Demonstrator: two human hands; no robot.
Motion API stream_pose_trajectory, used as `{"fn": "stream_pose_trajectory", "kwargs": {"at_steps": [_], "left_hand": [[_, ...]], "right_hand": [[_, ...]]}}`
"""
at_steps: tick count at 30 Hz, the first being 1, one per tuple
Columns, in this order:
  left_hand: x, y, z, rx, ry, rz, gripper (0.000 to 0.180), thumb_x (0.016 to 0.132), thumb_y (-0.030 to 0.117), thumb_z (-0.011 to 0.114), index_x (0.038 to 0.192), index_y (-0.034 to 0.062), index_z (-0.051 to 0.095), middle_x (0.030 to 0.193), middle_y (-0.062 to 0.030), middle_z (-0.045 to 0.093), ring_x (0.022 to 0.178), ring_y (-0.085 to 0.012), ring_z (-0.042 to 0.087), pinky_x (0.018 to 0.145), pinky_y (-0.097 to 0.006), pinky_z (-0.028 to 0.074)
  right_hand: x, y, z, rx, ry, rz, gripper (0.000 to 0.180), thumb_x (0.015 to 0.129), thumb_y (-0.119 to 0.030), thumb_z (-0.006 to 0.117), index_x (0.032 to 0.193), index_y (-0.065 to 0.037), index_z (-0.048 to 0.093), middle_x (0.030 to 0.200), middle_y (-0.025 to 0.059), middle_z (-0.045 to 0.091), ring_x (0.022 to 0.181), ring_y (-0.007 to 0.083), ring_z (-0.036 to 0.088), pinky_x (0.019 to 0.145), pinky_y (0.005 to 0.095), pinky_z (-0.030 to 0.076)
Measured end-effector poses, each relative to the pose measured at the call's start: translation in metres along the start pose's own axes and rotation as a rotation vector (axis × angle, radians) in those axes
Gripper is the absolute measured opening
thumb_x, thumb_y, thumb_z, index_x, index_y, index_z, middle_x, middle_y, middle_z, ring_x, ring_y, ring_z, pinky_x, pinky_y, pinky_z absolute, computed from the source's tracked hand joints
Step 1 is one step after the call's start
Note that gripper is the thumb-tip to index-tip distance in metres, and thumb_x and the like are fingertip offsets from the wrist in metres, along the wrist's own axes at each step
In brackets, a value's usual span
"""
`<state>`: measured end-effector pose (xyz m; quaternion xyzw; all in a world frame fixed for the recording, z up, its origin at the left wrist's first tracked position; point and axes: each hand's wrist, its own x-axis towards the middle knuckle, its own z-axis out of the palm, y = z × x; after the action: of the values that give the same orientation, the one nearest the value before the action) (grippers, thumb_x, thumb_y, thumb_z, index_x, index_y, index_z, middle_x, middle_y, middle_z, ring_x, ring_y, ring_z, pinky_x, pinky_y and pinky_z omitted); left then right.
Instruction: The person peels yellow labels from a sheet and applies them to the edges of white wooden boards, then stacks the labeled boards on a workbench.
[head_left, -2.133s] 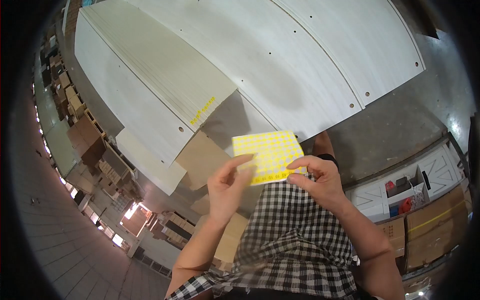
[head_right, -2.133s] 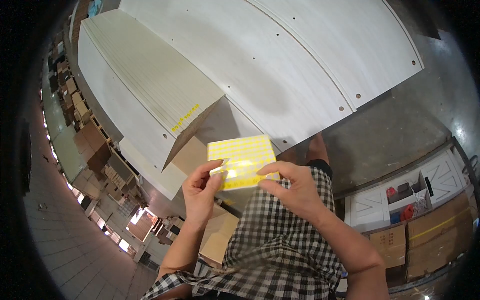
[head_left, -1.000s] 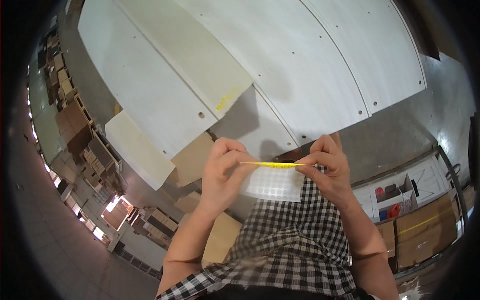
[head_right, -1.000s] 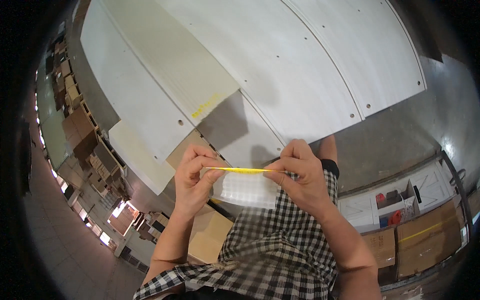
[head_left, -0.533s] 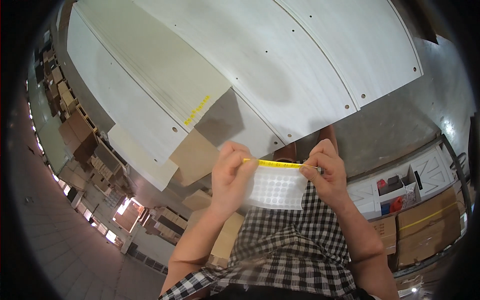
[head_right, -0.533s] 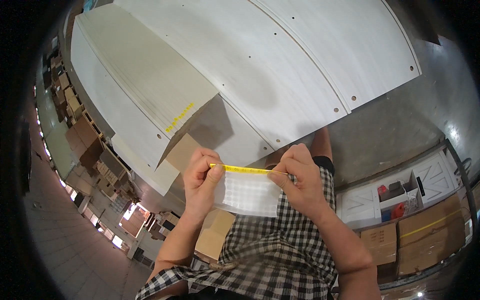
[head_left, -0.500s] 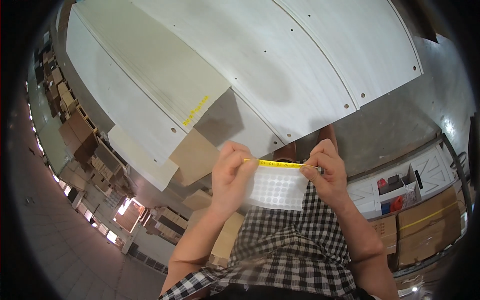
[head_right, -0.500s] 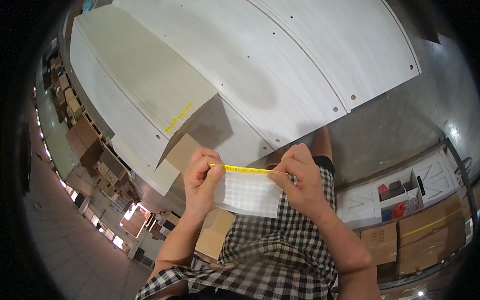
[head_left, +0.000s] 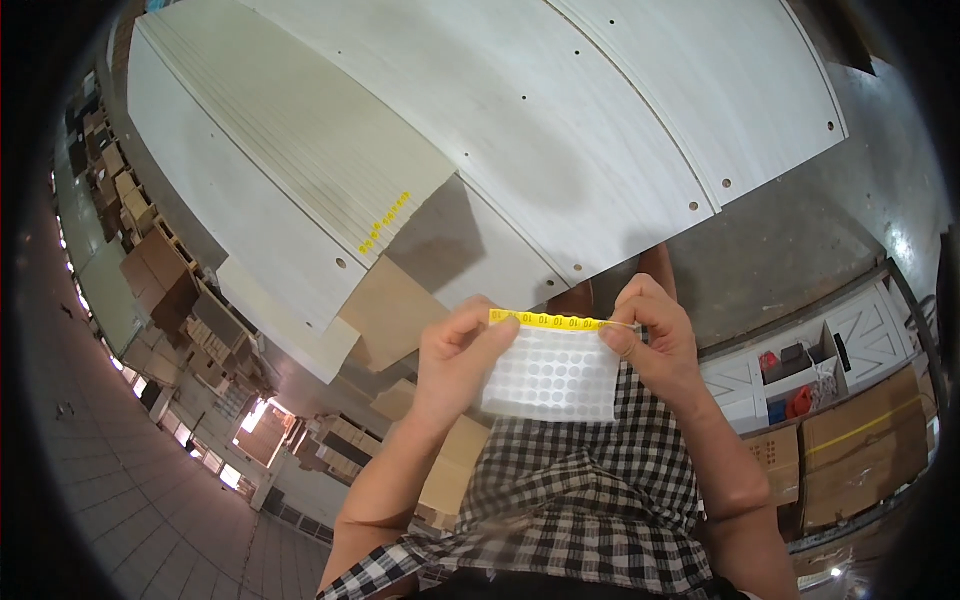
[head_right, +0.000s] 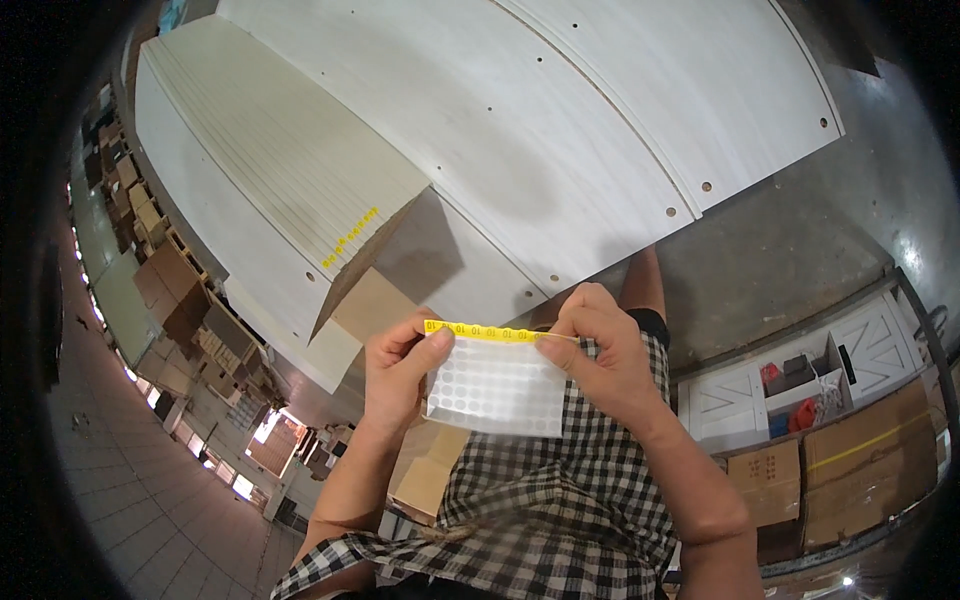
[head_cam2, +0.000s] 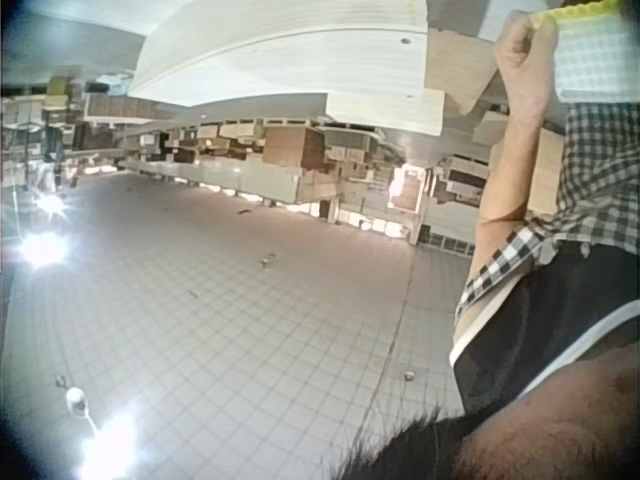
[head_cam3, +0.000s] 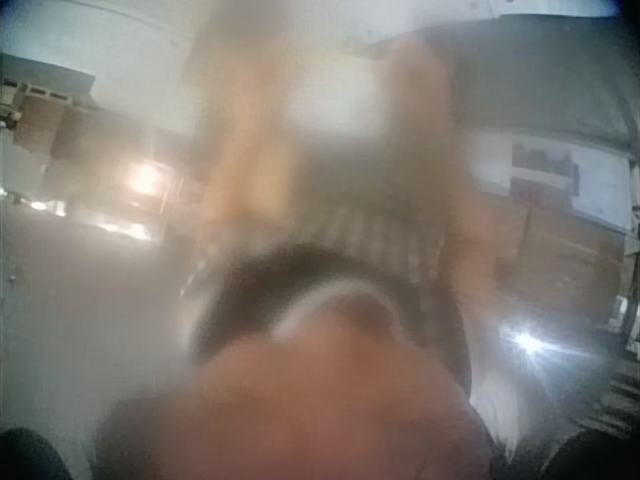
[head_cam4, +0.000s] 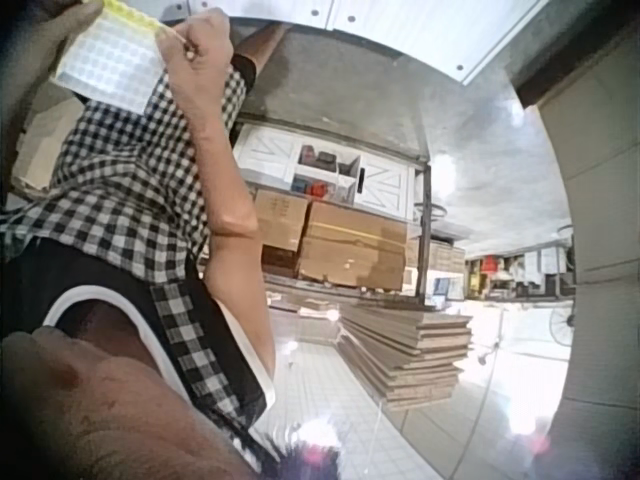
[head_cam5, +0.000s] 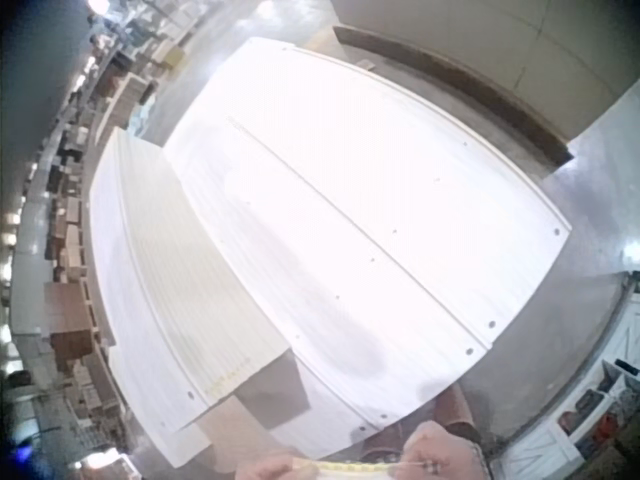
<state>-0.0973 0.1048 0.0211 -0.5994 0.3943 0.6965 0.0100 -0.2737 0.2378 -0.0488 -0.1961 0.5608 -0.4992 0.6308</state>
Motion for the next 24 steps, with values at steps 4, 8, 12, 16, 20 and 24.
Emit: {"fn": "stream_pose_trajectory", "kwargs": {"at_steps": [4, 8, 12, 16, 20, 24], "left_hand": [[-0.002, -0.007, -0.004, 0.087, 0.037, 0.164, 0.009, 0.087, 0.002, 0.056, 0.080, -0.0024, 0.059, 0.075, 0.0006, 0.049, 0.069, -0.0051, 0.045, 0.063, -0.020, 0.036], [-0.005, -0.001, -0.003, 0.065, 0.069, 0.160, 0.011, 0.088, 0.002, 0.056, 0.077, -0.0014, 0.057, 0.074, 0.0007, 0.048, 0.066, -0.0051, 0.042, 0.060, -0.020, 0.034], [-0.007, -0.006, -0.008, 0.160, 0.072, 0.193, 0.014, 0.088, 0.005, 0.056, 0.075, 0.0000, 0.055, 0.072, 0.0010, 0.047, 0.064, -0.0052, 0.040, 0.059, -0.020, 0.033], [-0.010, -0.016, -0.012, 0.180, 0.128, 0.229, 0.016, 0.089, 0.006, 0.056, 0.074, 0.0002, 0.054, 0.069, 0.0017, 0.045, 0.064, -0.0047, 0.039, 0.058, -0.021, 0.033], [-0.007, -0.010, -0.016, 0.128, 0.106, 0.172, 0.014, 0.088, 0.004, 0.057, 0.075, 0.0003, 0.055, 0.072, 0.0029, 0.050, 0.065, -0.0034, 0.043, 0.058, -0.019, 0.035], [-0.006, -0.010, -0.022, -0.012, 0.106, 0.054, 0.004, 0.085, -0.001, 0.059, 0.081, -0.0009, 0.058, 0.079, 0.0012, 0.059, 0.071, -0.0035, 0.052, 0.065, -0.018, 0.043]], "right_hand": [[0.000, -0.001, 0.010, -0.081, 0.040, -0.050, 0.013, 0.079, -0.010, 0.065, 0.074, 0.000, 0.056, 0.077, 0.0040, 0.048, 0.075, 0.0140, 0.045, 0.067, 0.0251, 0.037], [0.010, 0.000, 0.024, 0.130, 0.023, 0.006, 0.011, 0.078, -0.007, 0.065, 0.073, -0.001, 0.058, 0.076, 0.0021, 0.050, 0.074, 0.0125, 0.046, 0.067, 0.0247, 0.038], [0.014, 0.006, 0.029, 0.143, -0.019, 0.001, 0.011, 0.078, -0.007, 0.066, 0.073, -0.001, 0.058, 0.072, 0.0010, 0.051, 0.070, 0.0118, 0.046, 0.066, 0.0249, 0.038], [0.015, 0.007, 0.031, 0.089, -0.006, 0.010, 0.012, 0.078, -0.007, 0.066, 0.072, -0.001, 0.058, 0.069, 0.0011, 0.051, 0.067, 0.0120, 0.046, 0.064, 0.0247, 0.038], [0.015, 0.012, 0.033, 0.062, -0.014, 0.010, 0.014, 0.078, -0.008, 0.068, 0.073, -0.001, 0.057, 0.072, 0.0017, 0.052, 0.068, 0.0110, 0.046, 0.062, 0.0239, 0.038], [0.019, 0.013, 0.035, 0.042, -0.040, 0.014, 0.013, 0.078, -0.007, 0.068, 0.075, 0.000, 0.057, 0.073, 0.0019, 0.052, 0.066, 0.0094, 0.045, 0.060, 0.0227, 0.037]]}}
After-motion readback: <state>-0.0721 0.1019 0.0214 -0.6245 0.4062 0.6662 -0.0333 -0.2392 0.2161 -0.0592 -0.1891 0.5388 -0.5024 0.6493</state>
